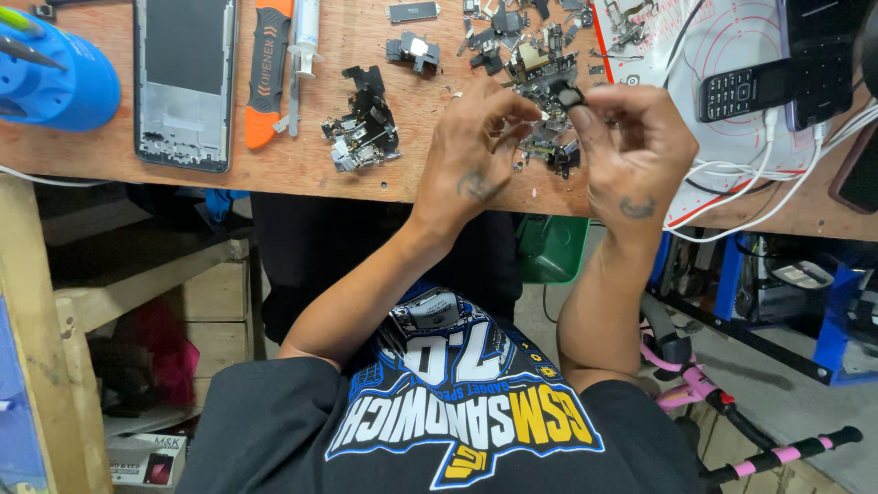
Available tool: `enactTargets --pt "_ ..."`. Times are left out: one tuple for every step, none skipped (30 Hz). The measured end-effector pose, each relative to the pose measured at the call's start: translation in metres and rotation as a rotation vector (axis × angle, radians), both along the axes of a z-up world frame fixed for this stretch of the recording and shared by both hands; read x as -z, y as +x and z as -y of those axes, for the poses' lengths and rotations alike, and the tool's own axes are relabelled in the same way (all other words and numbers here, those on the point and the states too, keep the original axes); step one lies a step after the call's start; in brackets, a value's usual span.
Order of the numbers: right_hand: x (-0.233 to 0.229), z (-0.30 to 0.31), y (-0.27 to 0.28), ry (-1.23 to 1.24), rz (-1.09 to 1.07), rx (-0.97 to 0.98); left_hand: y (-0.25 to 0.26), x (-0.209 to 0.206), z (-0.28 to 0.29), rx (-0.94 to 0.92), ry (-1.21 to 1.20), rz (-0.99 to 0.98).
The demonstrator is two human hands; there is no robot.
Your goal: The person sits at a cluttered workbench and sorts through a pile of small electronic components and phone parts. They pick up individual pieces, inspect them, and place them into a small container or back onto the table.
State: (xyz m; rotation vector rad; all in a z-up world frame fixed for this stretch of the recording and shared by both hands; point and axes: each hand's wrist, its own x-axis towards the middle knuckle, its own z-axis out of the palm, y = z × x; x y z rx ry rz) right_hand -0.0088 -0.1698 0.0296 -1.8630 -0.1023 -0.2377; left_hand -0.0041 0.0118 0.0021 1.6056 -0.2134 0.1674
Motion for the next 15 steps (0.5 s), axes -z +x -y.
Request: enactTargets --pt "0.001 -0.005 0.006 -0.021 0.018 -0.028 -0.003 -0.002 -0.001 0.005 0.012 -0.012" --pt "0.001 -0.01 0.013 -0.043 0.037 -0.057 -0.005 -0.003 -0.004 -0.023 0.068 0.028" --pt "0.0 -0.016 0.02 -0.065 0.055 -0.086 -0.007 -0.003 -0.008 -0.05 0.124 0.068" --pt "0.0 -0.023 0.026 -0.084 0.065 -0.116 -0.009 -0.003 -0.011 -0.078 0.181 0.108" --pt "-0.001 -0.03 0.031 -0.102 0.074 -0.147 -0.011 -0.003 -0.013 -0.116 0.16 0.113" --pt "-0.002 -0.037 0.036 -0.12 0.079 -0.176 -0.015 -0.002 -0.015 -0.151 0.14 0.113" --pt "-0.002 -0.044 0.041 -0.164 0.072 -0.193 -0.018 -0.001 -0.016 -0.186 0.12 0.113" --pt "-0.003 -0.052 0.047 -0.206 0.064 -0.211 -0.021 0.0 -0.017 -0.202 0.099 0.089" --pt "-0.003 -0.059 0.052 -0.248 0.057 -0.229 -0.023 0.001 -0.016 -0.218 0.079 0.065" --pt "-0.002 -0.068 0.056 -0.279 0.039 -0.23 -0.024 0.003 -0.016 -0.233 0.057 0.042" --pt "0.0 -0.076 0.06 -0.311 0.021 -0.232 -0.025 0.004 -0.016 -0.245 0.061 0.053" --pt "0.0 -0.081 0.063 -0.344 0.003 -0.233 -0.025 0.004 -0.016 -0.256 0.062 0.065" --pt "0.0 -0.084 0.067 -0.337 -0.013 -0.248 -0.024 0.005 -0.017 -0.267 0.063 0.076" --pt "0.001 -0.088 0.071 -0.33 -0.03 -0.262 -0.024 0.005 -0.017 -0.278 0.062 0.077" --pt "0.003 -0.091 0.075 -0.323 -0.046 -0.277 -0.023 0.005 -0.018 -0.288 0.06 0.078"
